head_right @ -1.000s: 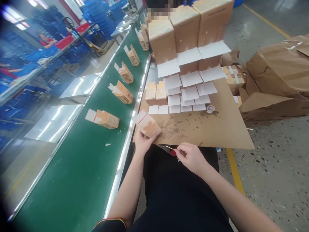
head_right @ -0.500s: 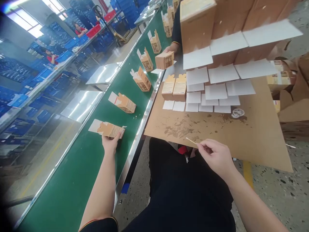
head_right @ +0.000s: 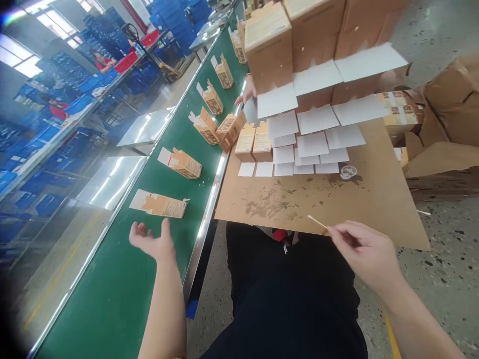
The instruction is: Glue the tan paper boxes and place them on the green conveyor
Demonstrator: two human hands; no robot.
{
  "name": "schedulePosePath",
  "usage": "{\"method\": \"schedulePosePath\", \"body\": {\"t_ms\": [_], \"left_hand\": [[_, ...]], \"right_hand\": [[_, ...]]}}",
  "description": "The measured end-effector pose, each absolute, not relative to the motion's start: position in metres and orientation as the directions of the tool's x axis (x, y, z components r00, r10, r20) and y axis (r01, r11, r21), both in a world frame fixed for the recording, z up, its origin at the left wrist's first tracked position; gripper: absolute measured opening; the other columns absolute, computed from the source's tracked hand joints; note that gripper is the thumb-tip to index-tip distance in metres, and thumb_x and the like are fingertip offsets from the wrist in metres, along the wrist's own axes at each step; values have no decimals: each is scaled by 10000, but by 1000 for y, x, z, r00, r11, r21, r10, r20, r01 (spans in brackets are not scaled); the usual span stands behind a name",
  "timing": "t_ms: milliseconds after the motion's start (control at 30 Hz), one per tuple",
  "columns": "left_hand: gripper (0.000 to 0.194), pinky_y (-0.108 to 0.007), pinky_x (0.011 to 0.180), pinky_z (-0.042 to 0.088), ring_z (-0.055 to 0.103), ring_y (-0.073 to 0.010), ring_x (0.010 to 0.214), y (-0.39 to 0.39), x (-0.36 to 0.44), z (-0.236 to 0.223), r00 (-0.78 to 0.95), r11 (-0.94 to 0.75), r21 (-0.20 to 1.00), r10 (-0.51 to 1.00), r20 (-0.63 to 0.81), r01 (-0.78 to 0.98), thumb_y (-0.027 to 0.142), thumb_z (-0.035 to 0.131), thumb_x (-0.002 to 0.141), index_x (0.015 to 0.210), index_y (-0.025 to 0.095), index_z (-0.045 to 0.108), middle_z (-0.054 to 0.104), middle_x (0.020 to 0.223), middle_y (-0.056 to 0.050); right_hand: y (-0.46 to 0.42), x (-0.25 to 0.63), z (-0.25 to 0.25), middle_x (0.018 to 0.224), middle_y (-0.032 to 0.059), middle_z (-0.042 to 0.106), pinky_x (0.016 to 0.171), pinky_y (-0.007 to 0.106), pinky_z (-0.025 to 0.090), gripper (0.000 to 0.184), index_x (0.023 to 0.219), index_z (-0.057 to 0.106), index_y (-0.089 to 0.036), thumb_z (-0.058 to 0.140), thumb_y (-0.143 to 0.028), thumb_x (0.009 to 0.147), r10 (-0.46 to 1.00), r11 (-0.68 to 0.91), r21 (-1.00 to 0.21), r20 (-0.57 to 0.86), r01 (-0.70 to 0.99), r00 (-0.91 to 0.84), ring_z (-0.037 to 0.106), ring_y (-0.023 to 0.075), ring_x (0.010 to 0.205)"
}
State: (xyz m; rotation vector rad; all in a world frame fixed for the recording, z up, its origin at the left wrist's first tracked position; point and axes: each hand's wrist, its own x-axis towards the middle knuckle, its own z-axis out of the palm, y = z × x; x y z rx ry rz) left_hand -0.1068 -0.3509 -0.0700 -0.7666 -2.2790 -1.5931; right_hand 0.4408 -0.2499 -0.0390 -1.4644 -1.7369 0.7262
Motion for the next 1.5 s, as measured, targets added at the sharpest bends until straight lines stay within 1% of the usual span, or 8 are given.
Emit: {"method": "schedulePosePath", "body": {"t_ms": [200, 400, 533, 700, 933, 1200, 1367, 1500], "left_hand": [[376, -439, 1122, 574, 692, -245, 1221, -234, -54, -57, -619, -129, 778, 532, 578, 615, 395, 720, 981, 1306, 267, 583, 618, 1268, -82], [570, -420, 1112, 560, 683, -261, 1176, -65, -15, -42, -547, 140, 793, 793, 268, 592, 196, 936, 749, 1246, 196, 658, 649, 1237, -103], [383, -438, 1078, 572, 712, -269, 1078, -35, 6, -46, -538, 189, 779, 815, 216, 598, 119, 879, 764, 1107, 188, 724, 658, 1085, -73], [112, -450, 1119, 554, 699, -265, 1057, -57, -5, -43, -590, 155, 781, 746, 309, 605, 108, 675, 926, 957, 201, 730, 624, 1027, -73], [117, -490, 1098, 540, 641, -292, 1092, -184, -31, -61, -566, 25, 658, 534, 628, 753, 307, 765, 933, 1000, 219, 802, 616, 1008, -69], [393, -542, 1119, 524, 685, -317, 1129, -310, 15, -100, -177, -140, 461, 797, 577, 876, 92, 701, 838, 1098, 313, 895, 702, 1236, -123], [362, -518, 1119, 560, 708, -301, 1153, -297, -9, -81, -490, -45, 705, 687, 536, 708, 203, 701, 890, 1229, 266, 809, 718, 1210, -105], [445, -456, 1032, 625, 756, -282, 1117, -238, -24, -63, -667, 199, 919, 740, 88, 341, 503, 744, 975, 1334, 242, 740, 738, 1257, -116]], "right_hand": [[-260, 469, -42, 804, 80, 782, 633, 407, 604, 494, 788, 776, -271, 716, -694, 1035, 985, 160, -811, 168, 563, -38, 735, 268, 684], [-256, 439, -25, 693, 48, 687, 587, 337, 515, 560, 730, 722, -242, 681, -683, 1073, 963, 258, -824, 259, 505, -69, 638, 197, 616], [-265, 443, -25, 680, 35, 670, 570, 315, 494, 595, 727, 725, -241, 668, -724, 1069, 962, 252, -818, 272, 518, -38, 609, 176, 592], [-275, 465, -25, 738, 66, 743, 589, 320, 546, 606, 739, 768, -239, 701, -773, 1016, 977, 158, -824, 210, 543, 33, 680, 206, 630], [-246, 470, -19, 722, 91, 749, 602, 344, 521, 632, 722, 733, -225, 703, -821, 932, 967, -6, -808, 146, 589, 210, 658, 222, 630], [-149, 467, -2, 569, -9, 540, 638, 285, 324, 515, 591, 409, -256, 681, -271, 1028, 995, 37, -506, 102, 862, 18, 449, 110, 581], [-107, 462, -4, 541, -31, 513, 630, 276, 256, 559, 559, 475, -233, 576, -382, 1088, 994, 112, -383, 49, 917, -101, 400, 64, 533], [-88, 457, -7, 477, -41, 440, 613, 288, 218, 659, 482, 399, -243, 637, -415, 1072, 991, 131, -368, 44, 920, -124, 365, 49, 495]]}}
